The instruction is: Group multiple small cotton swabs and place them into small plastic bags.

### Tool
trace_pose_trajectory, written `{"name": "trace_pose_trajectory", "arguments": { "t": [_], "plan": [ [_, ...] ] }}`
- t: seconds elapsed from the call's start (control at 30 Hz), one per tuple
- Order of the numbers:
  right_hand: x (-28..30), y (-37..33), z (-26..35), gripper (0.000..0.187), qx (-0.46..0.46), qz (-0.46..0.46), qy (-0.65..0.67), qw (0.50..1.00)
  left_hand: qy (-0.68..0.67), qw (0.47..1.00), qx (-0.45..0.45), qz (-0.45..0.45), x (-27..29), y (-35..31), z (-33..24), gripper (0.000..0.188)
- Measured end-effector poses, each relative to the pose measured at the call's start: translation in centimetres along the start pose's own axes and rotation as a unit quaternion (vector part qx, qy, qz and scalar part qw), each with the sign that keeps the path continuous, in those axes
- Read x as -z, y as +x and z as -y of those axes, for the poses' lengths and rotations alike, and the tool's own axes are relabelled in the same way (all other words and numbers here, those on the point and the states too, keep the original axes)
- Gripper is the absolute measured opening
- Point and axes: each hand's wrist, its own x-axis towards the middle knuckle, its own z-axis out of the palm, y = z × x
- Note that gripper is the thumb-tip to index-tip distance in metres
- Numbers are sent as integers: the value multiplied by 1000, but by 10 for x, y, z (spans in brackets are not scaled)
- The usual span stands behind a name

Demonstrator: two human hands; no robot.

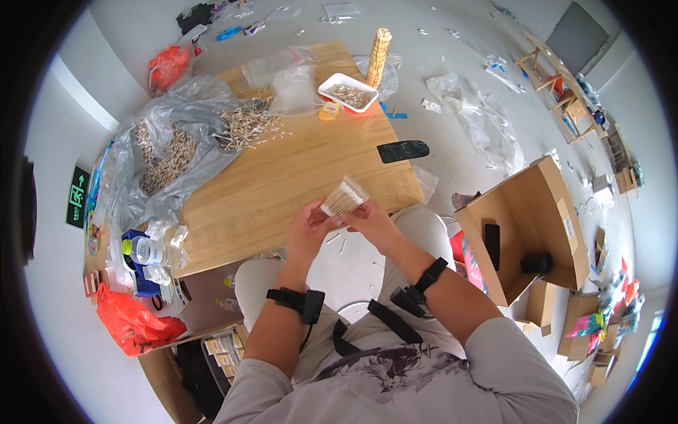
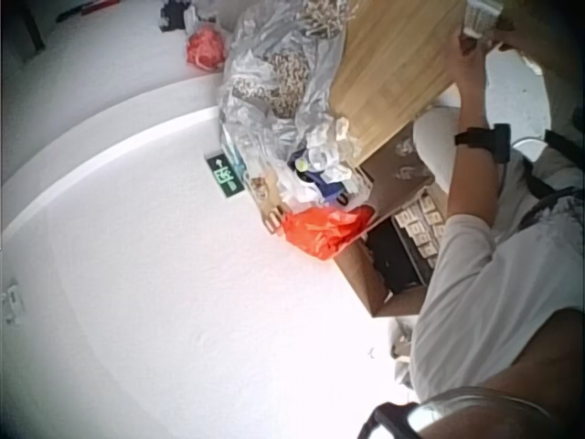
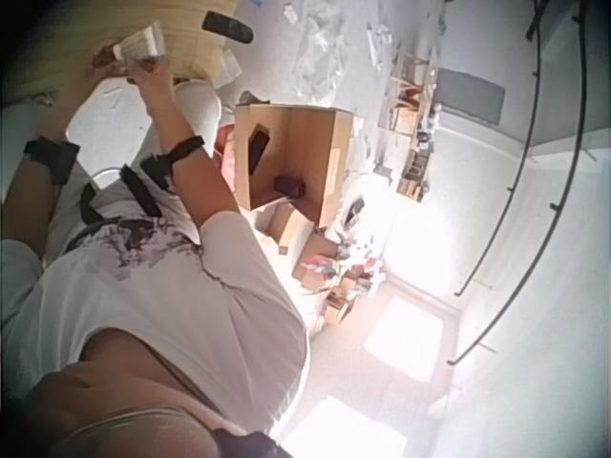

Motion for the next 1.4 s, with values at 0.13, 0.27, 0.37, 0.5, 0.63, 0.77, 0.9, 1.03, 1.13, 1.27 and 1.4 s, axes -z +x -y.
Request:
{"name": "trace_pose_trajectory", "arguments": {
  "t": [0.13,0.27,0.37,0.5,0.63,0.77,0.9,1.03,1.13,1.27,1.4],
  "plan": [
    [3,0,6,38,15,-30,-15,999,-30,999,-1,29,5,3,12,51],
    [17,4,2,31,66,-21,-45,997,-36,999,-25,1,5,4,14,56],
    [18,3,1,28,60,0,-73,996,-9,996,-84,-3,1,2,6,48],
    [8,1,-3,25,69,32,-153,985,-135,985,92,-49,-8,-3,-12,45],
    [-20,-7,11,24,63,30,-162,984,-133,974,137,-118,-17,-4,0,39],
    [-31,-3,13,32,96,-70,-265,957,-84,979,127,-135,-27,-5,6,36],
    [-42,4,0,33,170,-153,-298,927,-43,983,83,-160,-32,-7,20,34],
    [-44,7,-7,32,170,-176,-299,922,23,985,48,-163,-32,-9,20,30],
    [-39,14,-11,34,177,-170,-299,922,106,981,-27,-163,-33,-10,10,26],
    [-30,24,-7,35,171,-131,-308,926,215,960,-101,-149,-32,-12,0,26],
    [-24,17,13,33,132,-87,-337,928,51,992,10,-112,-28,-15,-5,24]
  ]
}}
